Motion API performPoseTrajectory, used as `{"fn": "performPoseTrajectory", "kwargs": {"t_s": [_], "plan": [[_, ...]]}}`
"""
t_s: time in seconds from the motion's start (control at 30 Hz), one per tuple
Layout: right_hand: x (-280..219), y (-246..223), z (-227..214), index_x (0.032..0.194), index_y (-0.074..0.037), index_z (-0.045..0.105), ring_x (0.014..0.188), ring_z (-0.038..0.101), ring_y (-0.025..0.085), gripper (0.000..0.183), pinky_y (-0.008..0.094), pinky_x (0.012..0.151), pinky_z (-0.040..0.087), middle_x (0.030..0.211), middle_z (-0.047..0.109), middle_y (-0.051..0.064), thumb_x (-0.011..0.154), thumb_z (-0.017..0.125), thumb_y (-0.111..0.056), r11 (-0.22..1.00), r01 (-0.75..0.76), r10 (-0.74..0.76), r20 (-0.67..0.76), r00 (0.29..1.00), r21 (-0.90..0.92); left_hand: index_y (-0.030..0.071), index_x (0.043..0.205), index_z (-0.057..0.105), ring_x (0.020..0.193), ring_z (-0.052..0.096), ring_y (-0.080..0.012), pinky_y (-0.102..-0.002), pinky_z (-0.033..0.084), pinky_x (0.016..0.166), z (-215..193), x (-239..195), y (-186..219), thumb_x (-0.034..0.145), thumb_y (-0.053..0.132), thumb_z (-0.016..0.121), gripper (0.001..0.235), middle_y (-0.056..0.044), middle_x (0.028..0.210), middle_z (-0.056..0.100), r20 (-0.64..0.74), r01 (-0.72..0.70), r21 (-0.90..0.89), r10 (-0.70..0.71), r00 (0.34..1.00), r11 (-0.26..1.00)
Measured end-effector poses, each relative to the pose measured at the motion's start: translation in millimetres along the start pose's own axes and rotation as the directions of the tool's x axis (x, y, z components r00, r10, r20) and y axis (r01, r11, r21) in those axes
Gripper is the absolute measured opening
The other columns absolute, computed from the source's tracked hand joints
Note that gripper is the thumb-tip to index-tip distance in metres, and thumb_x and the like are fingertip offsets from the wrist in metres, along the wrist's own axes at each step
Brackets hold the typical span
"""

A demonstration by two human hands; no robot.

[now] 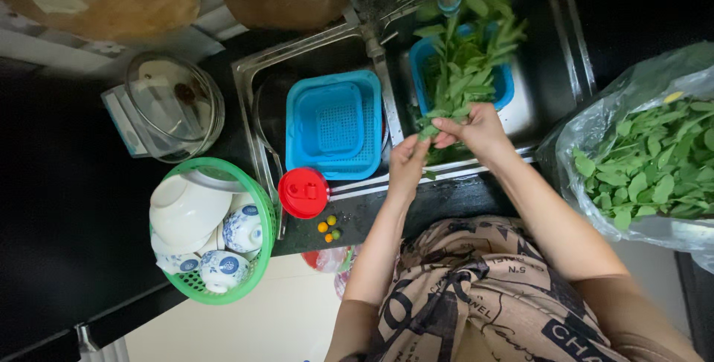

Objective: The person picks through leafy greens in a plastic bag, plucking individual stems and placing them into a blue strainer in a sink, then briefly adjusts a pan on a nearby stove.

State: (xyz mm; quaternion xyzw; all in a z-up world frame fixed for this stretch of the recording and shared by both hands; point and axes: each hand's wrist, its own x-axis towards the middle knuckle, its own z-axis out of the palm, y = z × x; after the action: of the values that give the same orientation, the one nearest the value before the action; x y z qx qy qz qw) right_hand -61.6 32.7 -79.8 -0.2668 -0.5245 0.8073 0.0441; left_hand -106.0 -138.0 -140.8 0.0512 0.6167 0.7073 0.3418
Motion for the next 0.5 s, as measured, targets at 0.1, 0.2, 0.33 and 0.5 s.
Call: {"fn": "performPoseTrajectory", "kwargs": {"t_s": [0.1,0.2,0.33,0.5], "plan": [[-7.3,5.4,11.4,0.097,0.007,0.070,0.066,0.074,0.017,0.014,0.030,0.062,0.064,0.083,0.076,0.014,0.089,0.075,-0.004,0.999,0.035,-0.032,-0.090,0.995,0.034,0.000,0.113,0.071,0.080,0.060,-0.0034,-0.021,0.044,0.067,8.4,8.2,-6.8,0.105,0.008,0.059,0.017,0.000,0.099,0.073,-0.126,-0.059,-0.192,0.035,0.991,0.980],[-7.3,9.0,13.8,0.103,0.007,0.068,0.065,0.071,0.020,0.017,0.032,0.059,0.062,0.085,0.073,0.016,0.089,0.075,-0.001,0.998,-0.018,0.022,-0.078,0.997,0.052,-0.001,0.113,0.071,0.083,0.062,-0.0040,-0.021,0.047,0.072,12.6,12.9,-4.7,0.106,0.007,0.056,0.019,-0.001,0.099,0.074,-0.164,-0.146,-0.133,0.123,0.979,0.980],[4.6,26.7,-0.6,0.110,0.005,0.062,0.066,0.072,0.020,0.026,0.032,0.058,0.063,0.089,0.071,0.016,0.087,0.073,0.001,0.980,-0.143,0.151,-0.052,0.987,0.135,0.001,0.113,0.073,0.078,0.058,-0.0025,-0.021,0.046,0.069,10.7,6.5,4.0,0.103,0.009,0.060,0.018,0.002,0.089,0.072,-0.100,-0.189,0.211,0.214,0.972,0.959],[39.1,62.4,-32.3,0.106,0.010,0.067,0.070,0.075,0.022,0.021,0.031,0.066,0.064,0.092,0.074,0.020,0.086,0.073,0.006,0.917,-0.270,0.297,-0.053,0.953,0.295,0.001,0.106,0.078,0.069,0.046,-0.0031,-0.022,0.034,0.060,-0.9,-1.2,5.2,0.102,0.013,0.066,0.017,0.006,0.080,0.064,-0.160,-0.028,0.153,0.053,0.986,0.988]]}}
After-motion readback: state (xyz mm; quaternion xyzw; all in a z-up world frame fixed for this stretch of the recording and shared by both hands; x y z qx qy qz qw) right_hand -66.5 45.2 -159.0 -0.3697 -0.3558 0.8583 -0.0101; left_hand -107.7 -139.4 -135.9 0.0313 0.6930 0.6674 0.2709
